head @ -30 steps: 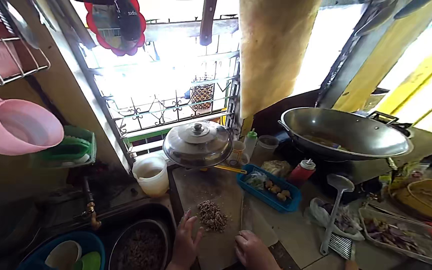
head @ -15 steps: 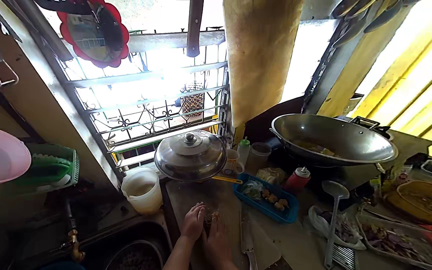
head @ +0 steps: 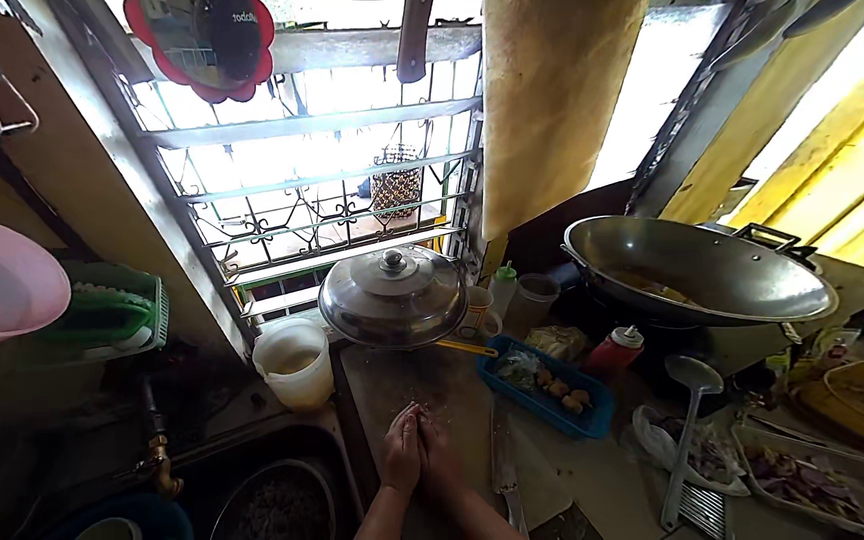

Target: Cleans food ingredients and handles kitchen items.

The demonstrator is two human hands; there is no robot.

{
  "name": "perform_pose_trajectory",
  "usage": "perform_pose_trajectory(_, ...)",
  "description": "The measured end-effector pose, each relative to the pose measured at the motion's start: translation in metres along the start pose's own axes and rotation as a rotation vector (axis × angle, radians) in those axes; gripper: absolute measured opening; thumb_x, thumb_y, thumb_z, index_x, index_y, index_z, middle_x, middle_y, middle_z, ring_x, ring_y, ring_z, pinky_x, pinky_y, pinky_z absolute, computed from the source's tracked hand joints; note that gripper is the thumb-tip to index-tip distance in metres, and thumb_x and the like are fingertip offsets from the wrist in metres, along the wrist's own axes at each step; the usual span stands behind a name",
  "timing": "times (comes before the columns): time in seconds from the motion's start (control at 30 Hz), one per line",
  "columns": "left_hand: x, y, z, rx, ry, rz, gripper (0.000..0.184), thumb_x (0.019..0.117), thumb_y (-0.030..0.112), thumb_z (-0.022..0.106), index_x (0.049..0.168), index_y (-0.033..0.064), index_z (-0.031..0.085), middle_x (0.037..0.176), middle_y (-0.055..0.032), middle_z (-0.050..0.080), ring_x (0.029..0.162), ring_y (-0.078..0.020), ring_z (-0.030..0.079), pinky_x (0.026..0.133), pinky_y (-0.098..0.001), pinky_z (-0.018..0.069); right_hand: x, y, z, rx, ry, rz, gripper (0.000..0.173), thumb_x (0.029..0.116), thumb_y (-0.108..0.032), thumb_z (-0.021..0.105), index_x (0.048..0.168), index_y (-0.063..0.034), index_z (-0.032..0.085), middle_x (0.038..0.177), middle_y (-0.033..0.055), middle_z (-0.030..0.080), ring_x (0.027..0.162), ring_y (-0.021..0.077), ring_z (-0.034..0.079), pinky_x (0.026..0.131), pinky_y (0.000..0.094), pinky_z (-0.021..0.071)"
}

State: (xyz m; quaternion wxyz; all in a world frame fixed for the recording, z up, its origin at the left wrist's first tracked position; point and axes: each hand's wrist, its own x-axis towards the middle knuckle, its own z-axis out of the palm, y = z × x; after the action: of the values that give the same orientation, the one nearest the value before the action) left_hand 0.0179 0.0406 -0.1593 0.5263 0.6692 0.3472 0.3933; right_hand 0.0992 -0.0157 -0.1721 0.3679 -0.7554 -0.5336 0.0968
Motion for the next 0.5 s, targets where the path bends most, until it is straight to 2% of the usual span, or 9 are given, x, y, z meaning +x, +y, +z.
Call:
perform_pose_trajectory(0.13,-0.016,0.002,0.010,0.017,0.105,0.016,0.053,0.1085,0.024,0.029,0.133,-0.0081,0.063,0.145,-0.0225,0.058,0.141,-0.0277,0.051,0.122,-0.0395,0.0345,0.002,-0.003,-0.010,0.058,-0.095,0.027,0.048,0.1089,-0.030,0.038,0.141,-0.0018,0.061,0.148,0.0159,0.057,0.140,0.0243,0.052,0.120,0.0380,0.0371)
perform_pose_trajectory(0.27,-0.032,0.007,0.016,-0.012,0.185,0.000,0.051,0.1082,0.022,0.030,0.133,-0.0091,0.062,0.145,-0.0231,0.057,0.141,-0.0279,0.050,0.122,-0.0384,0.0347,-0.007,-0.004,-0.008,0.072,-0.040,-0.013,0.044,0.1078,-0.028,0.043,0.133,0.0005,0.066,0.142,0.0182,0.062,0.135,0.0260,0.058,0.116,0.0376,0.0423)
perform_pose_trajectory(0.4,-0.042,0.012,0.020,-0.165,0.230,-0.068,0.052,0.1078,0.019,0.027,0.138,-0.0109,0.056,0.151,-0.0252,0.051,0.146,-0.0288,0.044,0.123,-0.0380,0.0305,-0.019,-0.006,-0.003,0.136,0.029,-0.014,0.042,0.1062,-0.027,0.045,0.127,0.0008,0.070,0.135,0.0193,0.066,0.130,0.0273,0.061,0.114,0.0388,0.0447)
perform_pose_trajectory(0.5,-0.041,0.019,0.021,-0.282,0.253,-0.149,0.053,0.1087,0.018,0.023,0.141,-0.0100,0.053,0.155,-0.0233,0.046,0.148,-0.0270,0.041,0.124,-0.0371,0.0285,-0.018,-0.007,-0.001,0.193,0.066,0.001,0.042,0.1055,-0.025,0.046,0.126,0.0025,0.069,0.137,0.0207,0.064,0.131,0.0283,0.060,0.114,0.0388,0.0445)
